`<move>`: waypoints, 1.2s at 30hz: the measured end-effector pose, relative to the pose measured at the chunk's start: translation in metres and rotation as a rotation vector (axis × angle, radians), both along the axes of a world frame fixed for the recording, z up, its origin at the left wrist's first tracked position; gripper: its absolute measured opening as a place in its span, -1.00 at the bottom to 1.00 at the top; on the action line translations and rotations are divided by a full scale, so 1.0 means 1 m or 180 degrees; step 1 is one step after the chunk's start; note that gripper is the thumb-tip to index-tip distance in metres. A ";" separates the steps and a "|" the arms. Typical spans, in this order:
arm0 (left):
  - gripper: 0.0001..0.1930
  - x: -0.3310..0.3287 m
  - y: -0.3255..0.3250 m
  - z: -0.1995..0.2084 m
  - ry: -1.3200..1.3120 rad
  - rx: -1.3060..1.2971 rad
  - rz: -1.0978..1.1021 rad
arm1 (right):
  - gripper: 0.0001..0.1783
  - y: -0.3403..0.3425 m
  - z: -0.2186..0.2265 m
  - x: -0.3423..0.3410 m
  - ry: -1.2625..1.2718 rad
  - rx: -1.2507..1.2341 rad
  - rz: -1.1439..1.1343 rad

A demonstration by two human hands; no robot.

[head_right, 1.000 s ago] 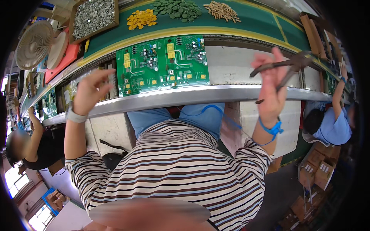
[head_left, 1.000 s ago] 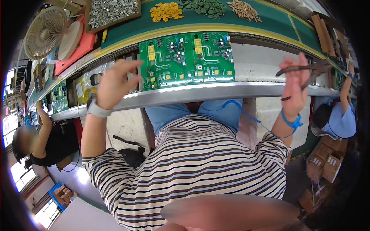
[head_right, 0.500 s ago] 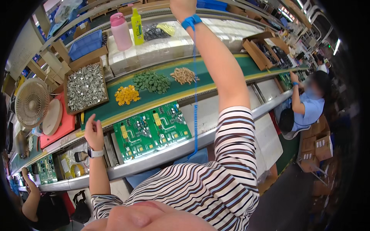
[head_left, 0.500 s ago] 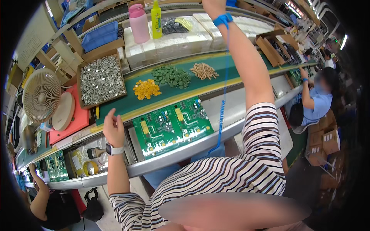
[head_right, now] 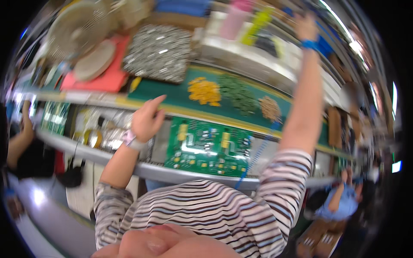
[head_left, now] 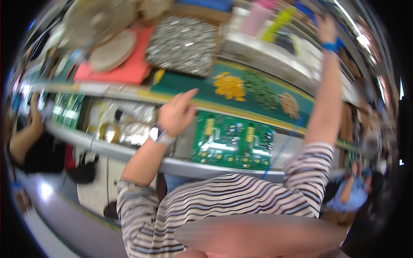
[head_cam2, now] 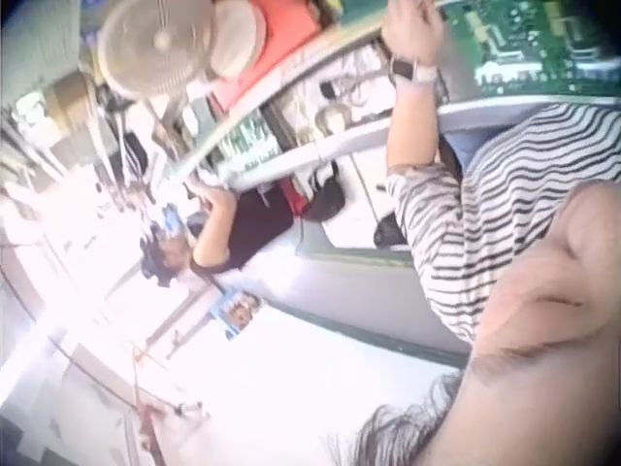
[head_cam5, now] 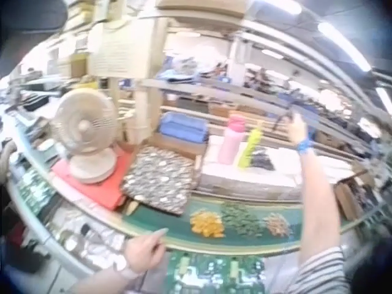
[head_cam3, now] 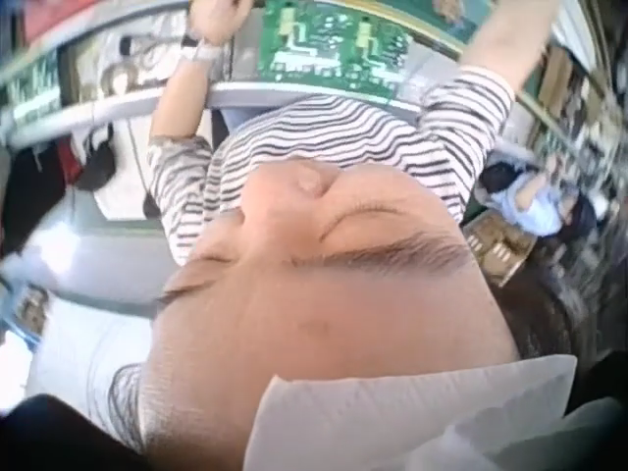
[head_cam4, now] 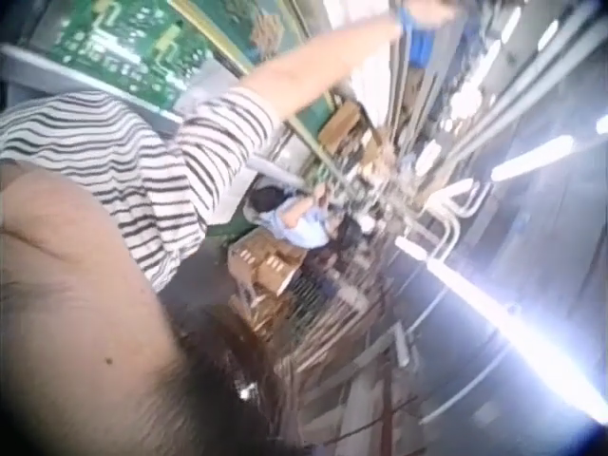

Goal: The person assembles electronic components onto printed circuit boards by hand, using pliers to manipulate the components.

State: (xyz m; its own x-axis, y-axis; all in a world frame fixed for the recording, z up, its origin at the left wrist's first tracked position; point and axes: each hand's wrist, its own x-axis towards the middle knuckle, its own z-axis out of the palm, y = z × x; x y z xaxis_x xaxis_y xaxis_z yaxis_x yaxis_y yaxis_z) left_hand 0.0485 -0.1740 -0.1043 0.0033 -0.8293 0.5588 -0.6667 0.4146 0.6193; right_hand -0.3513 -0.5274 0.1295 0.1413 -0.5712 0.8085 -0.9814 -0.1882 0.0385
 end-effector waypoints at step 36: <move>-0.04 0.367 0.093 -0.077 -0.2671 0.2981 0.3123 | -0.41 0.455 -0.244 0.205 0.1254 0.2460 0.3527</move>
